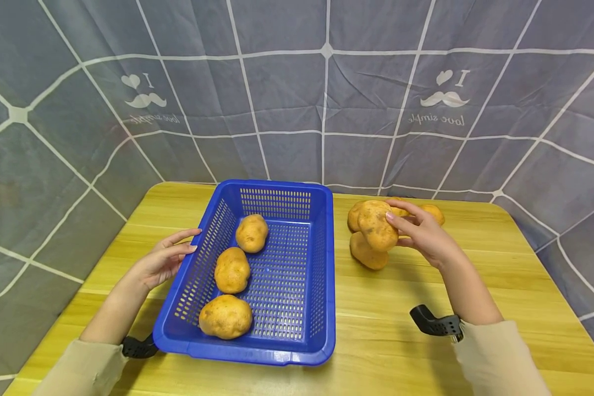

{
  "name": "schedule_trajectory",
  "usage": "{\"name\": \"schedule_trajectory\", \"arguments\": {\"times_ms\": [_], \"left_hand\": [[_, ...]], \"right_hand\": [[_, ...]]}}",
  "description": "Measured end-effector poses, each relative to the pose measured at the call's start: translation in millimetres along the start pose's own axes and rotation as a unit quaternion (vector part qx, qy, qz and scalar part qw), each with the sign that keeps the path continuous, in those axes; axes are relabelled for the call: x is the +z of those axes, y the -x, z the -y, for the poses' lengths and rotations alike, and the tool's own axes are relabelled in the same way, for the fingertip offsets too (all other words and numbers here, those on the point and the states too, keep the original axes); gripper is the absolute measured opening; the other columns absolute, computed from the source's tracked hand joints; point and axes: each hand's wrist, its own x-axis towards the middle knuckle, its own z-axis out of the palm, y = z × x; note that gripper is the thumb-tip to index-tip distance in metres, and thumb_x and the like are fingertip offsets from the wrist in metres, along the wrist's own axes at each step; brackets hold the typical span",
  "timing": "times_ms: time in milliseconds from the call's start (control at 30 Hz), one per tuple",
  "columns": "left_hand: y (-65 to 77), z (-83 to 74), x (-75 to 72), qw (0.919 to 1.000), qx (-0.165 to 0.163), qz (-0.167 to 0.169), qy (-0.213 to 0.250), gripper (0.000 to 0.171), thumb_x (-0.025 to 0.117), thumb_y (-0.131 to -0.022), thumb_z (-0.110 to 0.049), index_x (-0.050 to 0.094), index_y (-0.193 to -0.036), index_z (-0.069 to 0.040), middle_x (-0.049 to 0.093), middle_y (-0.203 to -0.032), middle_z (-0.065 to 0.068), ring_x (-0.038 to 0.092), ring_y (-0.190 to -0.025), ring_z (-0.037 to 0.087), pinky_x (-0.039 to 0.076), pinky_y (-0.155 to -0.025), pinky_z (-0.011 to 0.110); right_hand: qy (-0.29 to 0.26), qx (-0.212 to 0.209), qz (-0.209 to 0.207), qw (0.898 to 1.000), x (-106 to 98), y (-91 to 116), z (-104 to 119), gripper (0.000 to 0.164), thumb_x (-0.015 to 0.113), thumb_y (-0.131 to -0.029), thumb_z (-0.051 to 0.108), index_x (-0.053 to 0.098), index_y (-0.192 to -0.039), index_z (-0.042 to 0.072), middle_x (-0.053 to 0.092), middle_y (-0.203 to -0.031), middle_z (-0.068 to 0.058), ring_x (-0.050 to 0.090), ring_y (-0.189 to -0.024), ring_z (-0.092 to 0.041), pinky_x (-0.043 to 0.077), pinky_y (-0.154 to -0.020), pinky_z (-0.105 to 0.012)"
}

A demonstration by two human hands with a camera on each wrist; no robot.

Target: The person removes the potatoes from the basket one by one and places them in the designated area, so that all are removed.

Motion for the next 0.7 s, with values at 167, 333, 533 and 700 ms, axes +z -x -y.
{"name": "schedule_trajectory", "arguments": {"times_ms": [167,333,533,700], "left_hand": [[0.3,0.1,0.1,1.0000,-0.001,0.000,-0.002,0.032,0.050,-0.090,0.006,0.066,-0.102,-0.019,0.065,-0.094,0.008,0.068,-0.079,0.018,0.057,-0.067,0.028],[0.3,0.1,-0.3,1.0000,-0.002,0.002,-0.002,0.032,0.051,-0.090,0.006,0.066,-0.102,-0.019,0.065,-0.095,0.008,0.068,-0.080,0.018,0.057,-0.068,0.028],[-0.1,0.2,-1.0,1.0000,-0.003,0.005,0.005,0.031,0.051,-0.090,0.006,0.066,-0.103,-0.019,0.065,-0.095,0.009,0.068,-0.080,0.019,0.057,-0.067,0.028],[-0.2,0.0,-1.1,0.9999,-0.001,0.011,0.007,0.032,0.051,-0.090,0.007,0.066,-0.103,-0.018,0.065,-0.095,0.009,0.068,-0.080,0.019,0.057,-0.067,0.028]], "right_hand": [[0.023,0.016,-0.009,1.000,-7,4,-4,0.030,0.046,-0.099,0.022,0.044,-0.128,0.030,0.047,-0.117,0.005,0.060,-0.095,-0.008,0.054,-0.076,-0.027],[0.019,0.018,-0.010,1.000,-15,8,-10,0.031,0.045,-0.099,0.020,0.043,-0.129,0.029,0.045,-0.117,0.007,0.060,-0.094,-0.008,0.054,-0.075,-0.025],[0.002,0.016,-0.011,1.000,-24,11,-18,0.031,0.044,-0.099,0.017,0.043,-0.128,0.028,0.051,-0.113,0.010,0.060,-0.091,-0.009,0.054,-0.074,-0.025],[-0.017,0.021,-0.017,0.999,-29,15,-25,0.028,0.046,-0.099,0.016,0.047,-0.123,0.031,0.056,-0.108,0.013,0.061,-0.089,-0.008,0.054,-0.072,-0.024]]}}
